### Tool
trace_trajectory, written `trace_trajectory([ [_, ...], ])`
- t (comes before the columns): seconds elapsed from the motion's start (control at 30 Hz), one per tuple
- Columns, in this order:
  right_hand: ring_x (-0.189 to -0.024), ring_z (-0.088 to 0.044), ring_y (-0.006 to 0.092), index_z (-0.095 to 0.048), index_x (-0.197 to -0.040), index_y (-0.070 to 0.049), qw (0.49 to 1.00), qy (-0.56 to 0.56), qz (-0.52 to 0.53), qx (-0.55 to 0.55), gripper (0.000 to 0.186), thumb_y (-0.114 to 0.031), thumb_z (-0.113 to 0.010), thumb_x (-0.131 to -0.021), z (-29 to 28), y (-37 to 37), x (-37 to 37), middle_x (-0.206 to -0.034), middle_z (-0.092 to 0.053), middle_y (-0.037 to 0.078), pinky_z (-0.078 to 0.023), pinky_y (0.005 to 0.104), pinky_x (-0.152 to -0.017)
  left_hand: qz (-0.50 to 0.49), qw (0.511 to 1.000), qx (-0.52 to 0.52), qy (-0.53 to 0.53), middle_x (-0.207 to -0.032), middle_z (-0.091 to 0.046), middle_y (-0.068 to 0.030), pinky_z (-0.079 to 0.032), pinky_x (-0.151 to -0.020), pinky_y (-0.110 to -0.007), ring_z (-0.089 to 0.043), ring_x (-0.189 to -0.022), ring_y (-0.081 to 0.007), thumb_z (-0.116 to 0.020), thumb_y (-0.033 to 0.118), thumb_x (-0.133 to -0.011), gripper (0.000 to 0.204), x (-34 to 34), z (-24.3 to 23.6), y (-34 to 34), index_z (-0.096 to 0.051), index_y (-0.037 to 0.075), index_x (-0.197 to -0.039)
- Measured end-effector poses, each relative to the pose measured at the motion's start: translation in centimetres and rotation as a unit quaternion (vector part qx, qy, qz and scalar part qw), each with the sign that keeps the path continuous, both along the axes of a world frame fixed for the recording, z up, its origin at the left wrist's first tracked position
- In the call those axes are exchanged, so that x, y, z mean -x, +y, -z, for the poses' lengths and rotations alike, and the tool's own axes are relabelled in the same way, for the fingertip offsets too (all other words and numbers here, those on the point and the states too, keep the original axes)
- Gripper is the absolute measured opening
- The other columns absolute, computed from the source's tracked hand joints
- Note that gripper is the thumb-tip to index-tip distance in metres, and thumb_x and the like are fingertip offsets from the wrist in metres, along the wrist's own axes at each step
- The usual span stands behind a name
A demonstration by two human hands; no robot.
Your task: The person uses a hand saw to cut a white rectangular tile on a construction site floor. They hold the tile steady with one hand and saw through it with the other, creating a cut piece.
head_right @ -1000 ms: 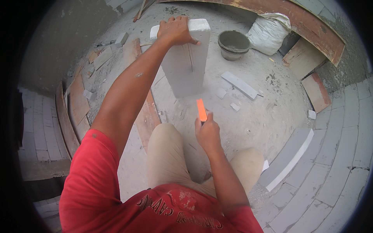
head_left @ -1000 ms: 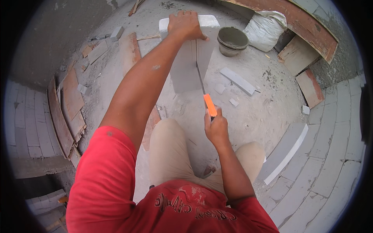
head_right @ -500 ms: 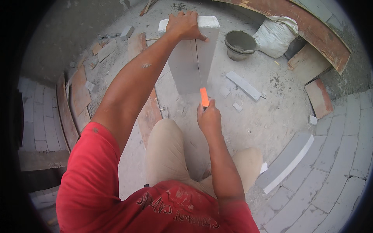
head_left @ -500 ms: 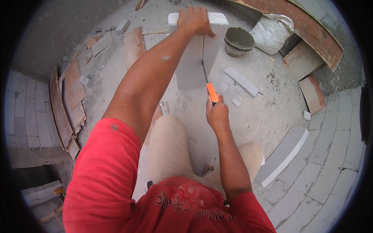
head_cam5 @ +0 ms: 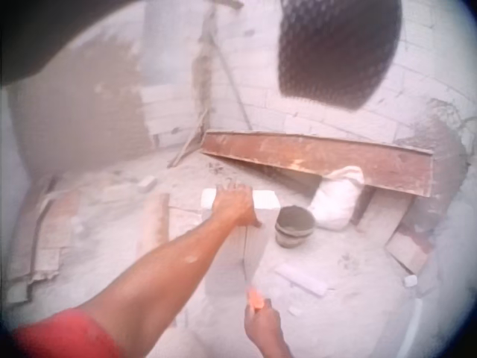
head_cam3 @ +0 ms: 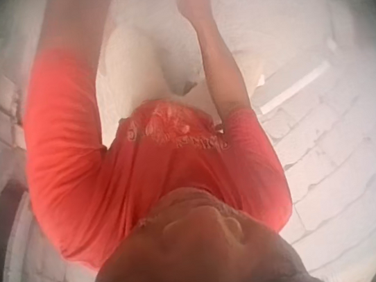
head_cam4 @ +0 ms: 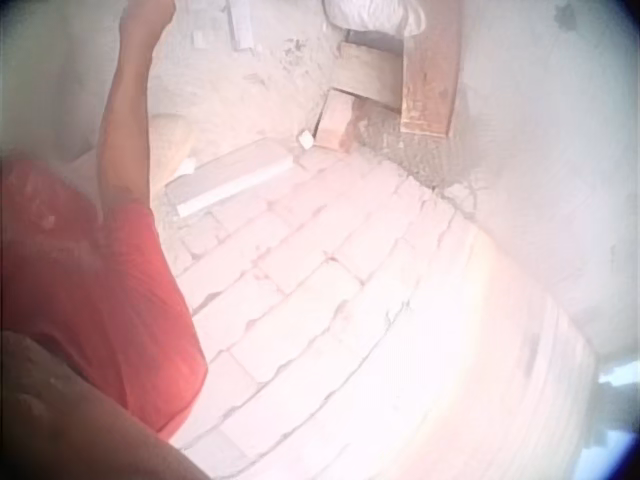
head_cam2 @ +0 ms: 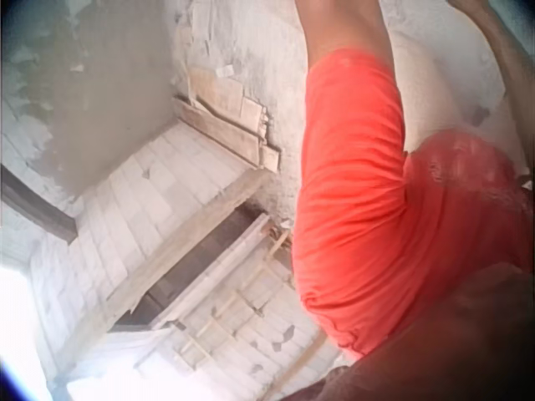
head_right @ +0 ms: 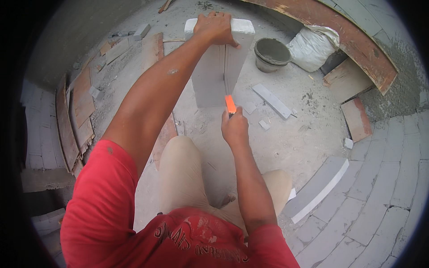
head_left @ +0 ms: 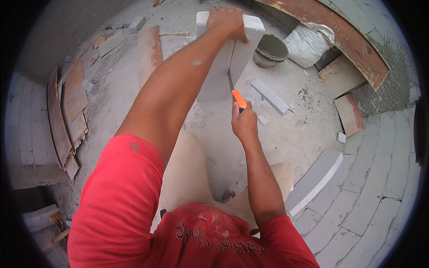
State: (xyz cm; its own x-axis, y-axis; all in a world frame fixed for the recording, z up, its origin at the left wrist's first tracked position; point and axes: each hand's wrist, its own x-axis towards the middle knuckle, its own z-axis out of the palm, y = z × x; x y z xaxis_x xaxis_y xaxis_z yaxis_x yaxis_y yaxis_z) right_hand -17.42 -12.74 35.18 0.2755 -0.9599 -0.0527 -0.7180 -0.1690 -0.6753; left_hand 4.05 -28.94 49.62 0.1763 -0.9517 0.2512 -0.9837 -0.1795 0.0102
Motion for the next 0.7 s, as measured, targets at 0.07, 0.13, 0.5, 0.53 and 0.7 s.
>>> trace_trajectory([
  [0.07,-0.085,-0.071,0.0519,-0.055,-0.122,0.009,1.0,-0.013,-0.006,0.011,0.041,-0.028,-0.059,-0.107,-1.2,-2.3,-2.1,-0.085,-0.071,0.033,-0.057,0.0571,-0.074,0.0,1.0,-0.01,0.01,-0.142,-0.067,-0.0098,-0.04,-0.108,-0.057,-0.053,-0.142,-0.0304,-0.09,0.069,-0.065,0.104,-0.4,-0.3,-0.3,-0.06,0.009,-0.145],
  [0.13,-0.09,-0.072,0.0518,-0.055,-0.124,0.008,0.999,-0.007,-0.014,-0.045,0.04,-0.027,-0.059,-0.107,-1.5,1.7,-0.8,-0.089,-0.072,0.032,-0.057,0.0561,-0.078,-0.008,0.999,-0.035,0.013,-0.142,-0.067,-0.01,-0.041,-0.108,-0.057,-0.054,-0.141,-0.0306,-0.09,0.069,-0.065,0.104,-1.0,0.7,0.5,-0.06,0.009,-0.144],
  [0.5,-0.087,-0.072,0.0512,-0.052,-0.125,0.007,1.0,-0.01,-0.016,0.014,0.037,-0.025,-0.058,-0.108,0.3,-0.4,-0.3,-0.091,-0.071,0.032,-0.057,0.0554,-0.07,0.006,1.0,-0.017,0.004,-0.143,-0.067,-0.009,-0.041,-0.108,-0.056,-0.055,-0.14,-0.0304,-0.089,0.07,-0.066,0.103,-0.5,-0.2,-1.0,-0.06,0.009,-0.144],
  [0.53,-0.084,-0.071,0.0517,-0.053,-0.122,0.007,0.999,0.0,-0.025,0.024,0.037,-0.027,-0.058,-0.108,0.0,-1.8,-1.9,-0.087,-0.071,0.033,-0.056,0.0567,-0.068,-0.002,1.0,-0.02,0.002,-0.143,-0.067,-0.0088,-0.041,-0.108,-0.055,-0.055,-0.14,-0.0303,-0.089,0.07,-0.066,0.103,-1.4,0.0,-0.5,-0.06,0.009,-0.144],
  [0.7,-0.095,-0.074,0.0467,-0.052,-0.138,0.001,0.992,-0.104,-0.024,-0.062,0.038,-0.02,-0.057,-0.107,1.1,11.4,6.0,-0.104,-0.075,0.027,-0.057,0.0524,-0.083,-0.028,0.999,-0.033,0.013,-0.142,-0.067,-0.0082,-0.041,-0.108,-0.055,-0.055,-0.14,-0.0299,-0.089,0.071,-0.064,0.105,-3.8,0.0,-0.5,-0.06,0.009,-0.143],
])
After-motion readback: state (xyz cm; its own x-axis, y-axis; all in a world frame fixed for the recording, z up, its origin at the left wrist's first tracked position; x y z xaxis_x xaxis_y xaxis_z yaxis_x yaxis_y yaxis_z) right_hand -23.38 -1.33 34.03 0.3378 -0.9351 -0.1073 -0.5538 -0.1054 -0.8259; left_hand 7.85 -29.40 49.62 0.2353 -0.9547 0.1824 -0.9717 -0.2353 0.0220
